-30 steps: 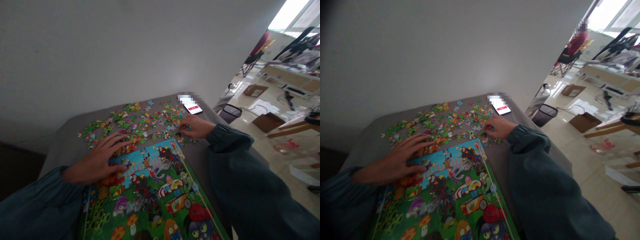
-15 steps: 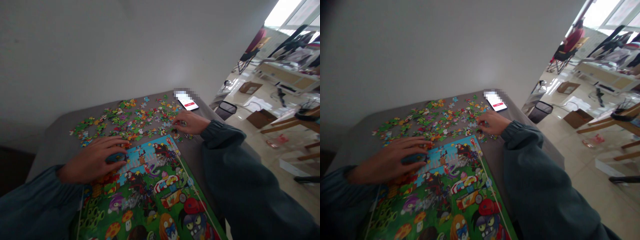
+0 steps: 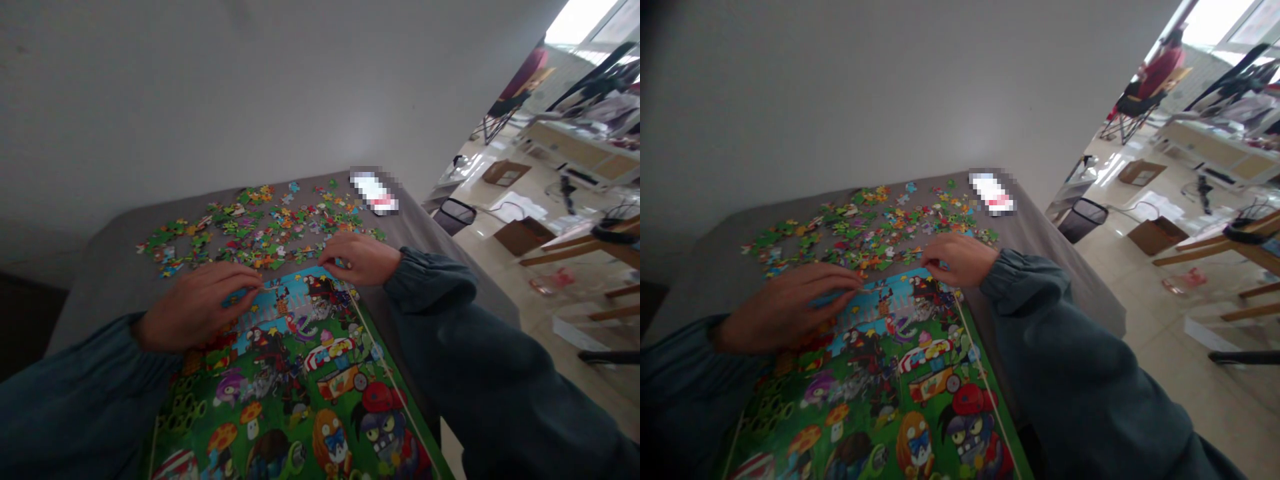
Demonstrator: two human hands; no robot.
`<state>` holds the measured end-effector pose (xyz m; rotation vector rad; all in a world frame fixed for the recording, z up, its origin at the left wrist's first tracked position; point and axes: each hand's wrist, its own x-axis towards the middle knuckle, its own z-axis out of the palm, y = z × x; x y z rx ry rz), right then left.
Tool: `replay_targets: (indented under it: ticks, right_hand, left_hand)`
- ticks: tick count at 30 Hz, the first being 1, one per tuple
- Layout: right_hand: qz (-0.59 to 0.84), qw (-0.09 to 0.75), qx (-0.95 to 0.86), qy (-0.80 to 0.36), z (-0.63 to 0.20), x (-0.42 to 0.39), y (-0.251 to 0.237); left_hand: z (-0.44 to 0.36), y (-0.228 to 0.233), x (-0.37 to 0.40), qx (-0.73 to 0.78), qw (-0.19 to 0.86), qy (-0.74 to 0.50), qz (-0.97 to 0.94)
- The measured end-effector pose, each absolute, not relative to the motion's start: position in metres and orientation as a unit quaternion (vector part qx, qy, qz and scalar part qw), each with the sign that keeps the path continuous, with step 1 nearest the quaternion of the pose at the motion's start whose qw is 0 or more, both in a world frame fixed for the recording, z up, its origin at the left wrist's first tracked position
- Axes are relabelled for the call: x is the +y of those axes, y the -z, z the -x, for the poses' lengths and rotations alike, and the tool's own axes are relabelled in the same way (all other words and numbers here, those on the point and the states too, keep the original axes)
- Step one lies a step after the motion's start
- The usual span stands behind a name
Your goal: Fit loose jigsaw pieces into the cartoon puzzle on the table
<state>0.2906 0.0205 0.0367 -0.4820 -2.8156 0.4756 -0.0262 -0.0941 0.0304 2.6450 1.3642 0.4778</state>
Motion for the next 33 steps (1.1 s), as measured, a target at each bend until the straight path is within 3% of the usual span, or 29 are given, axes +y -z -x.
replay_targets:
  ticks: [7, 15, 22, 33]
  right_hand:
    - [0.136, 0.082, -0.974, -0.162, -0.281, 0.007, -0.034]
    - [0.151, 0.057, -0.974, -0.161, -0.279, 0.009, -0.033]
    - [0.079, 0.044, -0.973, -0.21, -0.276, -0.004, -0.035]
    - [-0.013, -0.01, -0.984, -0.18, -0.26, -0.03, -0.03]
  left_hand:
    - [-0.007, -0.027, -0.11, 0.323, 0.117, -0.167, -0.924]
    - [-0.005, -0.027, -0.108, 0.28, 0.18, -0.146, -0.932]
    - [0.004, -0.035, -0.106, 0.338, 0.262, -0.131, -0.894]
    - [0.013, -0.028, -0.102, 0.381, 0.254, -0.091, -0.885]
